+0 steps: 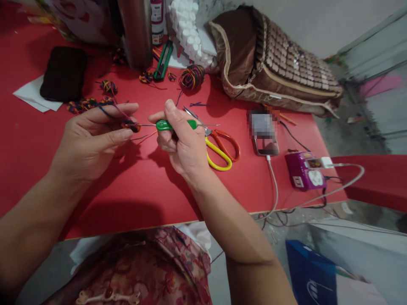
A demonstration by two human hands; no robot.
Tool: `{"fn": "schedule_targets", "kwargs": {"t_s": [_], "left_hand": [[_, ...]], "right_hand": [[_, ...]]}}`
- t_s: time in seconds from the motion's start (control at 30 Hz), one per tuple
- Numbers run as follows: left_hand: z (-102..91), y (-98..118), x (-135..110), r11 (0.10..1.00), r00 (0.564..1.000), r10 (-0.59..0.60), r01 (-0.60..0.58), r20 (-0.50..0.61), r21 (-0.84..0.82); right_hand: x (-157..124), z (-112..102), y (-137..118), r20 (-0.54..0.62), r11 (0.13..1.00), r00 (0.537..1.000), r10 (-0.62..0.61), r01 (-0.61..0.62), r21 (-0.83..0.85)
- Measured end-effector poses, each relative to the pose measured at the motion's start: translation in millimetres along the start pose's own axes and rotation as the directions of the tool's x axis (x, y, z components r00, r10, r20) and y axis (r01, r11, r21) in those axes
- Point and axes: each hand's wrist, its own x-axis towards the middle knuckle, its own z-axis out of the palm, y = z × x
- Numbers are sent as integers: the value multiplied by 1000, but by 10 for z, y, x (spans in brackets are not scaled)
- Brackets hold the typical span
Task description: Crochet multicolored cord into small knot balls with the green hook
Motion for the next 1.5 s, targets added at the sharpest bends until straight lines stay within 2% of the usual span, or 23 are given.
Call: {"fn": "schedule_targets", "kwargs": {"t_s": [0.13, 0.27, 0.5, 0.7, 0.93, 1.27, 1.5], "left_hand": [[26, 25, -7, 1000, 999, -29, 29, -31, 8], [42, 21, -16, 1000, 998, 0, 1, -68, 11], [13, 7, 10, 998, 998, -52, 51, -42, -22], [2, 17, 16, 999, 1000, -9, 9, -20, 31], [-14, 12, 5, 993, 992, -121, 122, 46, -6], [-14, -38, 24, 991, 992, -114, 111, -47, -71], [-16, -1, 6, 971, 976, -213, 217, 42, -104]], "right_hand": [[9, 2, -10, 9, 998, 1000, 14, -13, -62], [-3, 7, -10, 14, 997, 1000, 20, -19, -77], [-9, -11, 36, 46, 998, 999, 16, -14, -56], [8, -39, 55, 39, 995, 999, 12, -8, -104], [-7, -25, 65, 23, 993, 999, 39, -36, -109], [-55, -3, 98, 46, 994, 998, 51, -47, -94], [-48, 37, 58, -7, 994, 997, 82, -82, -77]]}}
